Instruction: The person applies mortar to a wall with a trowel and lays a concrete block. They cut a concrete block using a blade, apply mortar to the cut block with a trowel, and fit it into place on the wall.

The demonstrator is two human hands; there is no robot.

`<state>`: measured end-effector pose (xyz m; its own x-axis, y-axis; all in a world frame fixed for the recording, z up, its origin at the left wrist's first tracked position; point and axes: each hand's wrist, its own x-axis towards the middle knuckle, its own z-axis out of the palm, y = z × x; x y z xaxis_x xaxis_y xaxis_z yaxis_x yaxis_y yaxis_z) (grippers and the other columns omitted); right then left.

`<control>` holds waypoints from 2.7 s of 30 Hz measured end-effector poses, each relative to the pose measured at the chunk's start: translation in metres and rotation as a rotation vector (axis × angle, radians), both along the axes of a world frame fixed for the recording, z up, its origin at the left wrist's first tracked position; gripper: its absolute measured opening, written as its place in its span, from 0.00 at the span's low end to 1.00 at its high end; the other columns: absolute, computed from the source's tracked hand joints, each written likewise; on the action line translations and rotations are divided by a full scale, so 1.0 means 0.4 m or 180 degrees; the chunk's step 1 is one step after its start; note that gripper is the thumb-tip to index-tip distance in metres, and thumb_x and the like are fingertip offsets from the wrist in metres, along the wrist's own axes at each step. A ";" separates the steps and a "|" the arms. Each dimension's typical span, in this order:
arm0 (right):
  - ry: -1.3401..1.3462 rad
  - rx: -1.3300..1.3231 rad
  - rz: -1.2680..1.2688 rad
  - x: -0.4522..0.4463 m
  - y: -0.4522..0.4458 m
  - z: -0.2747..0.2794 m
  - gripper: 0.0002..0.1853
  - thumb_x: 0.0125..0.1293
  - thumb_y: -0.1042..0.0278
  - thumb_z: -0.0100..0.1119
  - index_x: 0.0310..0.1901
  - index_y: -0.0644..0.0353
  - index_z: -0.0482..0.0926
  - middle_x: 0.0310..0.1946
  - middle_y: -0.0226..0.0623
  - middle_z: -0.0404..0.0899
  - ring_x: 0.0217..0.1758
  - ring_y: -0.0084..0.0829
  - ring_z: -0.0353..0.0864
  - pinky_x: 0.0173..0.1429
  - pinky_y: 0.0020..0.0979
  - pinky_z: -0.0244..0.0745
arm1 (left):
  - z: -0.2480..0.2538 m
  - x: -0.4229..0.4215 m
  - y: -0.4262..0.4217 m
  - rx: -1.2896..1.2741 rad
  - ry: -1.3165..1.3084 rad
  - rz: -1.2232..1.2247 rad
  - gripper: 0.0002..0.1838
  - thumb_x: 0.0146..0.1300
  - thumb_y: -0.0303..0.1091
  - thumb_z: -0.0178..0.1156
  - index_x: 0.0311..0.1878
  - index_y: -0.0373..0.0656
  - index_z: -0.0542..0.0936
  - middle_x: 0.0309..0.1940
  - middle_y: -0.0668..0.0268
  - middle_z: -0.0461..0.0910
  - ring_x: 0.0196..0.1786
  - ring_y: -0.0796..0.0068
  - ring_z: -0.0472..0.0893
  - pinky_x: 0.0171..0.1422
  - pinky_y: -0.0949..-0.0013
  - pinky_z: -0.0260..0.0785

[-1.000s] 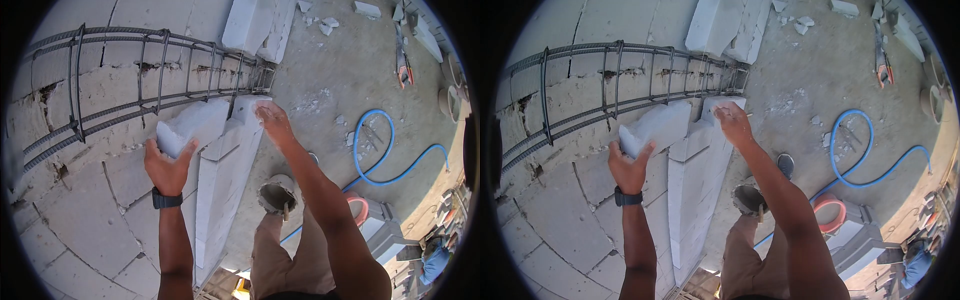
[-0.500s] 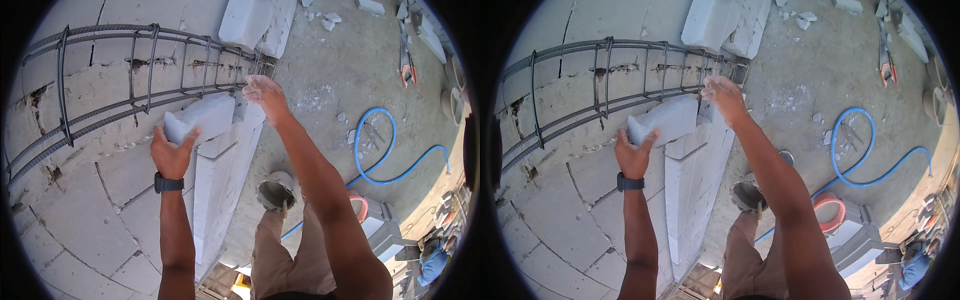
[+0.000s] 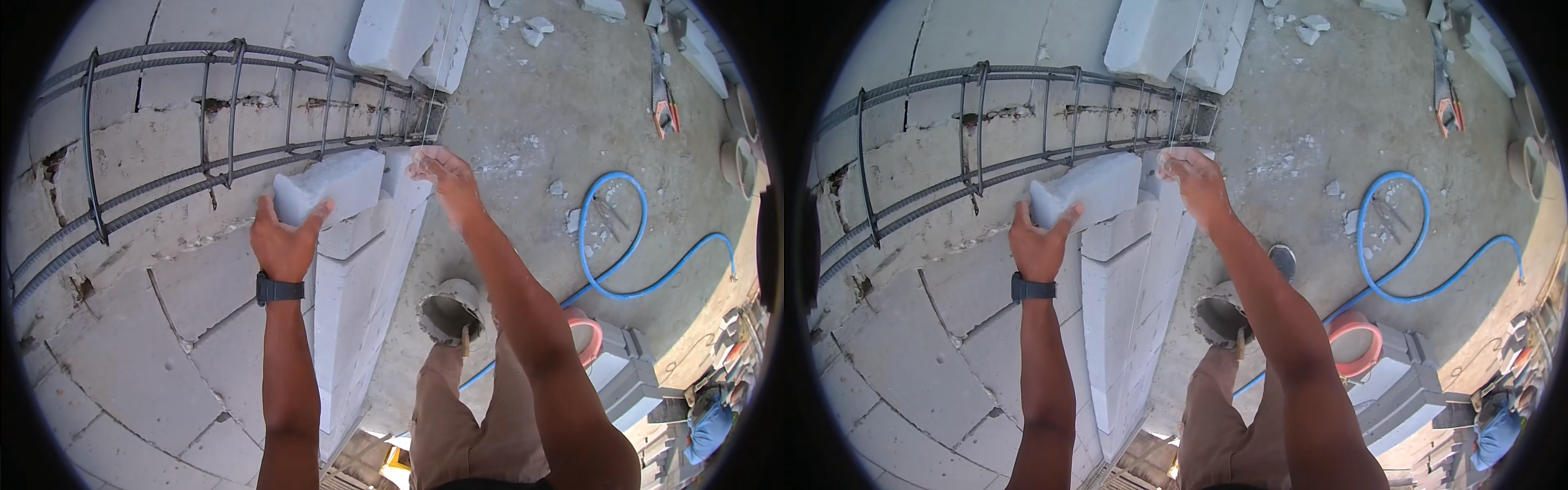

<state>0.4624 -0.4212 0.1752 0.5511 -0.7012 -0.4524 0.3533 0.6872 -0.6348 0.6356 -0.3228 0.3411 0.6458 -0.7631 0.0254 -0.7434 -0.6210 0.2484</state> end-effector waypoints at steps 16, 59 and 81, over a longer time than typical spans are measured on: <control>0.0185 0.0113 0.0013 -0.053 0.070 -0.009 0.12 0.71 0.67 0.56 0.50 0.66 0.79 0.36 0.34 0.81 0.41 0.26 0.79 0.53 0.29 0.71 | -0.038 -0.033 -0.007 0.0115 0.0425 0.0045 0.37 0.42 0.49 0.79 0.44 0.27 0.75 0.34 0.42 0.82 0.38 0.49 0.84 0.46 0.57 0.75; 0.1605 -0.0691 0.0724 0.025 0.172 -0.293 0.18 0.66 0.63 0.60 0.53 0.63 0.78 0.36 0.44 0.85 0.39 0.34 0.84 0.47 0.33 0.75 | -0.280 0.024 -0.016 0.0676 -0.0424 -0.0018 0.47 0.35 0.63 0.78 0.48 0.29 0.76 0.37 0.42 0.83 0.42 0.42 0.84 0.48 0.53 0.77; 0.2543 -0.1933 0.0971 0.180 0.115 -0.308 0.32 0.63 0.62 0.60 0.69 0.51 0.64 0.54 0.48 0.75 0.56 0.49 0.78 0.59 0.41 0.74 | -0.336 0.111 0.104 -0.0290 0.1253 -0.0146 0.19 0.72 0.44 0.57 0.39 0.34 0.74 0.28 0.58 0.75 0.33 0.72 0.69 0.42 0.67 0.68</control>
<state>0.5344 -0.3753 0.0519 0.4386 -0.8139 -0.3812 -0.4553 0.1645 -0.8750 0.6799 -0.2813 0.2068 0.5850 -0.7974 -0.1482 -0.6069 -0.5516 0.5722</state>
